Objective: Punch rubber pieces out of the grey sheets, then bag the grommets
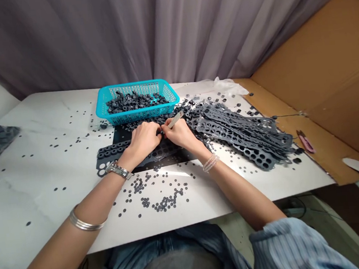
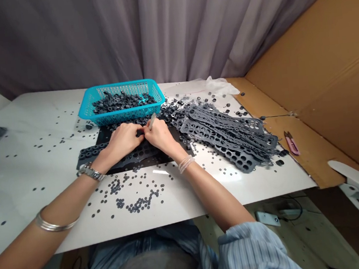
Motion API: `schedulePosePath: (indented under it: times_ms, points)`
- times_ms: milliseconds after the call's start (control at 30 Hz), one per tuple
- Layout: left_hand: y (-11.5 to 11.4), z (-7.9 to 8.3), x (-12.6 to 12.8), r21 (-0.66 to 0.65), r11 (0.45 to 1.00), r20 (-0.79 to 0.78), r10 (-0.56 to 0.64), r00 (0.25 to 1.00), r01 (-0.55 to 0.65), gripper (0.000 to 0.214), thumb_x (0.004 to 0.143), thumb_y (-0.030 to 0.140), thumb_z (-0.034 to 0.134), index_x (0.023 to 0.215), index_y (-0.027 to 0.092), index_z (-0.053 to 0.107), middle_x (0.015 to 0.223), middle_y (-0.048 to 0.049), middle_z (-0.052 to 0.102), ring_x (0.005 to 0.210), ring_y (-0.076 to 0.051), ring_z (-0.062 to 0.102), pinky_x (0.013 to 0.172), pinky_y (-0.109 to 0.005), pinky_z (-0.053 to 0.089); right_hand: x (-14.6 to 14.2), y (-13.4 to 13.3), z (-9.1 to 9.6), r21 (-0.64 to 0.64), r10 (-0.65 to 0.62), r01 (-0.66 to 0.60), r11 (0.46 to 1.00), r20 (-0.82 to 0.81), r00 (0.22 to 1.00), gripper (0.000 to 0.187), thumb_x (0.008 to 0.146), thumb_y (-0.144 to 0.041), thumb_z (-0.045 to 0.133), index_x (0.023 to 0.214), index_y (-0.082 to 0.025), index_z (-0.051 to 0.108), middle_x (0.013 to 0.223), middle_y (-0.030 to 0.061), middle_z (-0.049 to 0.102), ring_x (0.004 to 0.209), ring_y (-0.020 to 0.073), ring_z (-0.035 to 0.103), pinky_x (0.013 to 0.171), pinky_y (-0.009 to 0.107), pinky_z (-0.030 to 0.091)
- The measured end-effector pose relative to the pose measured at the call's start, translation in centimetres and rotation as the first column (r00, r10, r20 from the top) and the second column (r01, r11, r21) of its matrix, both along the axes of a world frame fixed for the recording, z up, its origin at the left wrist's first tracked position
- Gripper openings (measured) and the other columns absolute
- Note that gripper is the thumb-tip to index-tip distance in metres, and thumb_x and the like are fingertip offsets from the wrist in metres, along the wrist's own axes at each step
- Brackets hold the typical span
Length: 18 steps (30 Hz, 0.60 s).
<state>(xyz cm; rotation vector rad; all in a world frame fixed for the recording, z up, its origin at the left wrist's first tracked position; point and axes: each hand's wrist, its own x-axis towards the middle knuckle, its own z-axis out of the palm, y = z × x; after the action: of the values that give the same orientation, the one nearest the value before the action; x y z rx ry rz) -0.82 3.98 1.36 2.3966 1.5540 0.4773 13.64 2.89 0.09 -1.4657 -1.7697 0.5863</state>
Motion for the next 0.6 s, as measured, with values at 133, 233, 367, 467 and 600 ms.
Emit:
schedulePosePath:
  times_ms: [133, 233, 367, 467, 600]
  points:
    - [-0.1, -0.1, 0.2, 0.019, 1.0, -0.03, 0.006, 1.0, -0.005, 0.013, 0.079, 0.028, 0.06, 0.084, 0.021, 0.07, 0.075, -0.0119, 0.065, 0.087, -0.032, 0.063, 0.073, -0.035, 0.042, 0.0, 0.2, 0.1, -0.004, 0.007, -0.007, 1.0, 0.015, 1.0, 0.022, 0.081, -0.015, 0.052, 0.059, -0.02, 0.056, 0.062, 0.0041, 0.064, 0.064, 0.0193, 0.061, 0.064, 0.028, 0.046]
    - [0.0, -0.3, 0.3, 0.031, 1.0, -0.027, 0.001, 1.0, 0.0, 0.011, 0.081, 0.027, 0.058, 0.079, 0.021, 0.067, 0.073, -0.0116, 0.063, 0.087, -0.032, 0.062, 0.074, -0.035, 0.041, 0.0, 0.2, 0.0, -0.009, 0.005, -0.005, 1.0, 0.011, 1.0, 0.021, 0.081, -0.015, 0.052, 0.061, -0.02, 0.056, 0.063, 0.0039, 0.063, 0.066, 0.0194, 0.062, 0.065, 0.028, 0.046]
    - [0.2, -0.7, 0.3, 0.03, 0.999, 0.004, -0.033, 0.999, 0.033, 0.013, 0.081, 0.023, 0.056, 0.071, 0.02, 0.064, 0.07, -0.0117, 0.06, 0.085, -0.033, 0.062, 0.072, -0.035, 0.039, -0.1, 0.1, 0.0, -0.022, -0.001, 0.001, 1.0, -0.008, 1.0, 0.021, 0.081, -0.016, 0.052, 0.06, -0.02, 0.054, 0.062, 0.0039, 0.063, 0.068, 0.0202, 0.063, 0.068, 0.029, 0.048]
    - [0.4, -0.6, -0.1, 0.007, 0.996, 0.057, -0.084, 0.995, 0.084, 0.012, 0.078, 0.018, 0.057, 0.068, 0.02, 0.063, 0.065, -0.0077, 0.057, 0.076, -0.028, 0.06, 0.068, -0.032, 0.037, 0.0, 0.3, 0.0, -0.046, -0.005, 0.004, 0.999, -0.042, 0.999, 0.022, 0.081, -0.015, 0.052, 0.06, -0.02, 0.055, 0.06, 0.0037, 0.063, 0.068, 0.0202, 0.064, 0.07, 0.03, 0.049]
    - [0.6, 0.6, -1.5, -0.03, 0.99, 0.32, -0.124, 0.939, 0.14, 0.007, 0.08, 0.023, 0.061, 0.076, 0.021, 0.067, 0.058, 0.0015, 0.048, 0.056, -0.013, 0.047, 0.056, -0.026, 0.032, 0.5, 0.6, -0.5, -0.098, -0.019, 0.007, 0.995, -0.121, 0.992, 0.02, 0.081, -0.017, 0.053, 0.062, -0.019, 0.057, 0.058, 0.0032, 0.064, 0.063, 0.0183, 0.064, 0.067, 0.029, 0.051]
